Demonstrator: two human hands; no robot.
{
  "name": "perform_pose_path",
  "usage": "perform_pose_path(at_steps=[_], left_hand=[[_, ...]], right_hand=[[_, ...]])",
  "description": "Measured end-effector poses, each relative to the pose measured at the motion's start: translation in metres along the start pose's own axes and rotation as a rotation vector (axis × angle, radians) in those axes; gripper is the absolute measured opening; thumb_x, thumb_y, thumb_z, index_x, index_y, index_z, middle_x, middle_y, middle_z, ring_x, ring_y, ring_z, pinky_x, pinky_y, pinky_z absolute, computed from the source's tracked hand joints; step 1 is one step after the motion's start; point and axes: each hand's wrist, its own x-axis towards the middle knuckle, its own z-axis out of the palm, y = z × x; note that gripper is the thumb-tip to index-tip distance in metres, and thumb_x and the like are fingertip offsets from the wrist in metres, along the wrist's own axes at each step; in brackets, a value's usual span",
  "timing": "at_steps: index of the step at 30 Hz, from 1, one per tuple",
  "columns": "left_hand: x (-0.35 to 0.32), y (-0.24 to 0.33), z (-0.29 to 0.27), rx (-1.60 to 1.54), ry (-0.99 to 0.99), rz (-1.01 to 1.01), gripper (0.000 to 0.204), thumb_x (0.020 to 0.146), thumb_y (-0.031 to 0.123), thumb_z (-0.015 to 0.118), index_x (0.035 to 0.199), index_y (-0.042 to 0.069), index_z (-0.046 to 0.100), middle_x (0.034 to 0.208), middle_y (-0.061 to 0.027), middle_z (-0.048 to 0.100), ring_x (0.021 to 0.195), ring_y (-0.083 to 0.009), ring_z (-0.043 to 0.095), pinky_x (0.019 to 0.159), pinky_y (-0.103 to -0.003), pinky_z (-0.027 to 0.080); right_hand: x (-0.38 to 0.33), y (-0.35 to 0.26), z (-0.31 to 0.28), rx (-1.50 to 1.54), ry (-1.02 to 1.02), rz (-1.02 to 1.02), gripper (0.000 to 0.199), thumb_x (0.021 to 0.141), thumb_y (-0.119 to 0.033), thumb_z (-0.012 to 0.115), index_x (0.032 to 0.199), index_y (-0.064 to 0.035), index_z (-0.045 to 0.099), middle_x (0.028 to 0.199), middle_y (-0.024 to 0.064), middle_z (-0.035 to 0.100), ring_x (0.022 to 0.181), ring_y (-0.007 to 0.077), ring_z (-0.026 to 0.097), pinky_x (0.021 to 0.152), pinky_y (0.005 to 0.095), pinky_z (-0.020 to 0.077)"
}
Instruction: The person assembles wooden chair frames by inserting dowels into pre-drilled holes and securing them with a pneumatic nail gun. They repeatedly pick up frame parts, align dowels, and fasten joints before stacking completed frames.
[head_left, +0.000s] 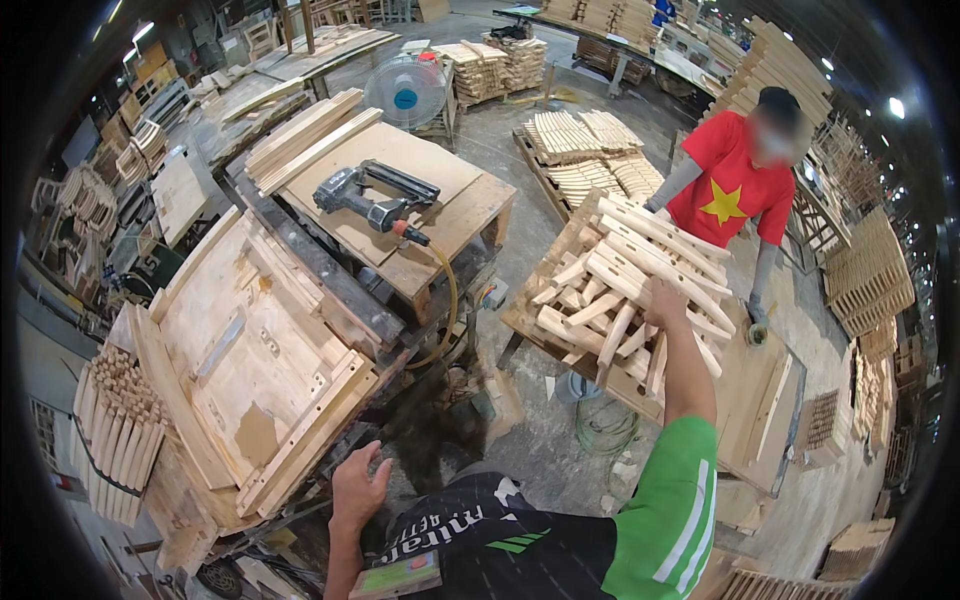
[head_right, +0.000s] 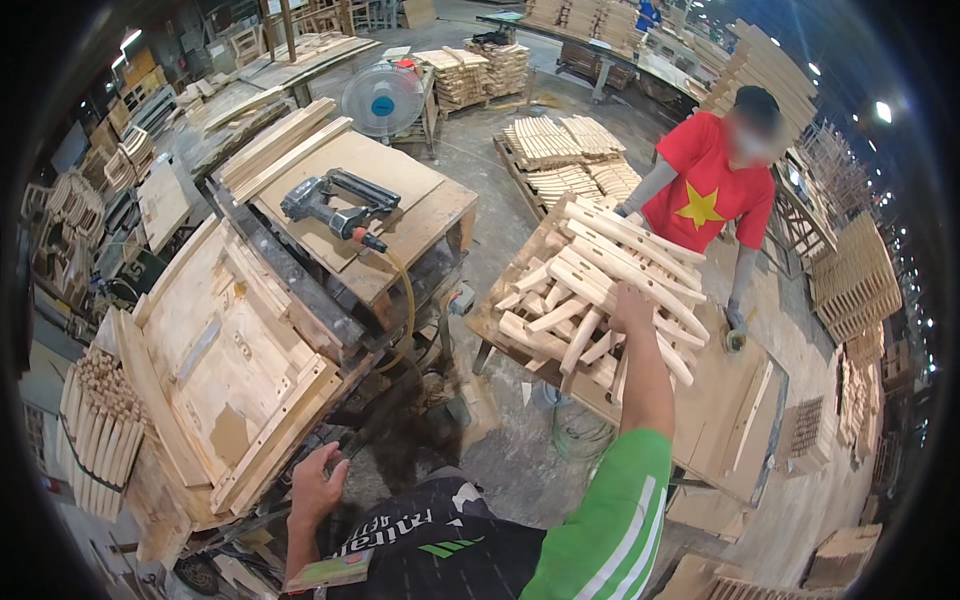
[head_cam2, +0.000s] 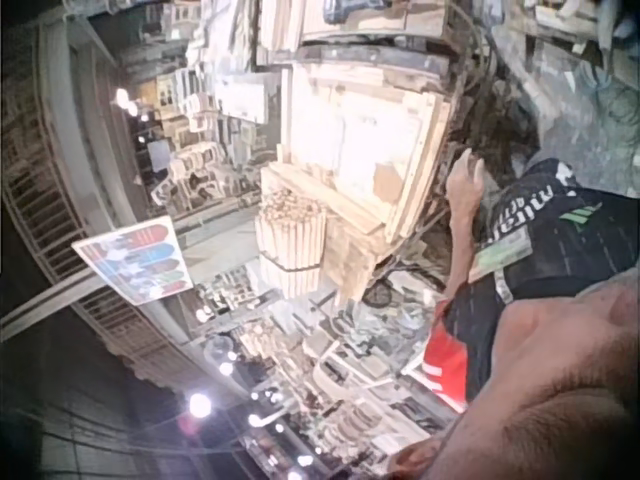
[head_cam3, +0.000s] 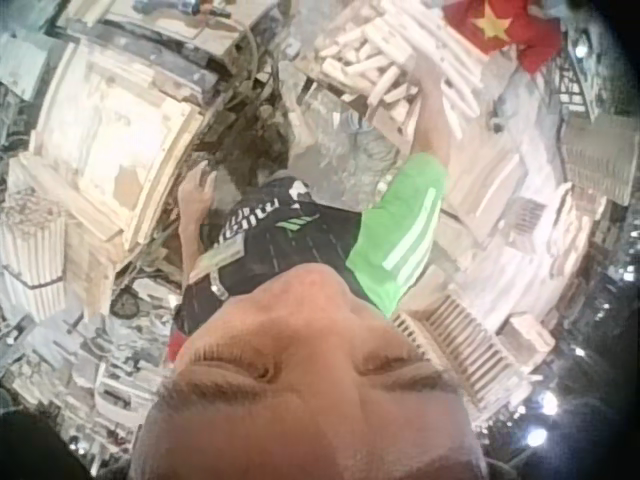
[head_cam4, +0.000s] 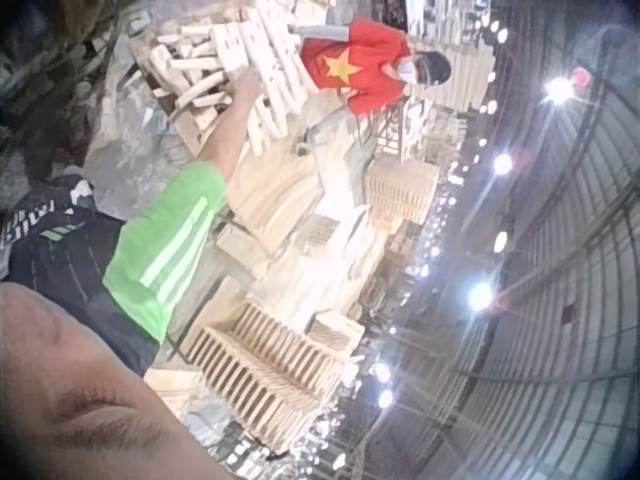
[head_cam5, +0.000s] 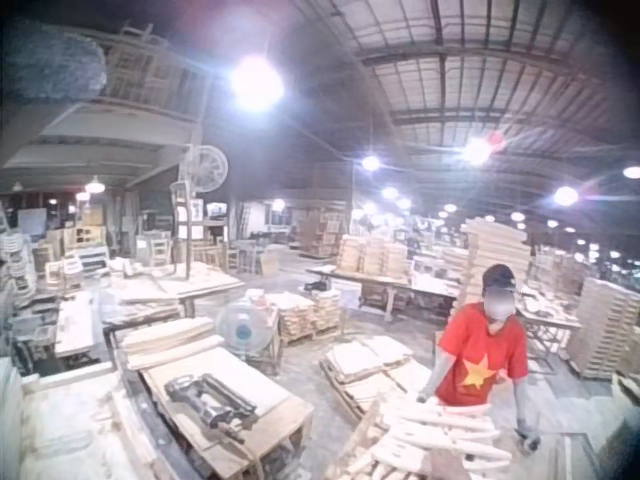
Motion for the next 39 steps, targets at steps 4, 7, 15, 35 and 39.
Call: perform_pose_path(at_steps=[4,7,15,35,39], left_hand=[[0.005,0.004,-0.002,0.024,-0.05,-0.045,0.041,0.094,0.022,0.079,0.13,0.003,0.072,0.112,-0.0176,0.078,0.1,-0.0343,0.076,0.088,-0.042,0.06],[0.021,0.016,0.002,-0.222,-0.142,-0.108,0.043,0.095,0.024,0.079,0.132,0.003,0.072,0.115,-0.0181,0.079,0.102,-0.0322,0.077,0.089,-0.04,0.06],[0.061,0.028,0.02,-0.503,-0.333,0.174,0.067,0.099,0.034,0.078,0.153,0.002,0.055,0.121,-0.0217,0.077,0.11,-0.0345,0.076,0.094,-0.043,0.059],[-0.023,-0.237,-0.201,-0.026,0.584,-0.778,0.047,0.093,0.019,0.067,0.134,-0.002,0.06,0.109,-0.0312,0.074,0.106,-0.0501,0.071,0.094,-0.057,0.055],[-0.036,-0.259,-0.199,0.106,0.598,-0.965,0.048,0.094,0.023,0.067,0.133,-0.004,0.059,0.109,-0.0322,0.073,0.108,-0.0507,0.07,0.099,-0.058,0.054]], right_hand=[[-0.018,-0.024,-0.013,-0.039,-0.175,-0.136,0.089,0.066,-0.031,0.092,0.142,-0.0051,0.054,0.141,0.022,0.062,0.133,0.0412,0.06,0.11,0.0515,0.0524],[-0.06,-0.026,-0.024,0.218,-0.065,-0.264,0.09,0.064,-0.035,0.093,0.137,0.0001,0.055,0.129,0.023,0.066,0.12,0.0412,0.065,0.105,0.0483,0.0531],[-0.168,-0.303,-0.091,0.985,-0.15,-0.656,0.092,0.066,-0.029,0.091,0.143,-0.0007,0.049,0.117,0.0144,0.065,0.109,0.0265,0.065,0.098,0.0416,0.054],[-0.054,-0.725,-0.062,0.233,-0.118,-0.722,0.12,0.085,-0.075,0.077,0.153,0.0132,0.035,0.145,0.0412,0.057,0.135,0.0541,0.059,0.11,0.057,0.0509],[-0.087,-0.747,-0.068,0.018,-0.109,-0.684,0.119,0.087,-0.081,0.07,0.158,0.0074,0.034,0.154,0.0355,0.049,0.142,0.0535,0.051,0.113,0.0596,0.0474]])
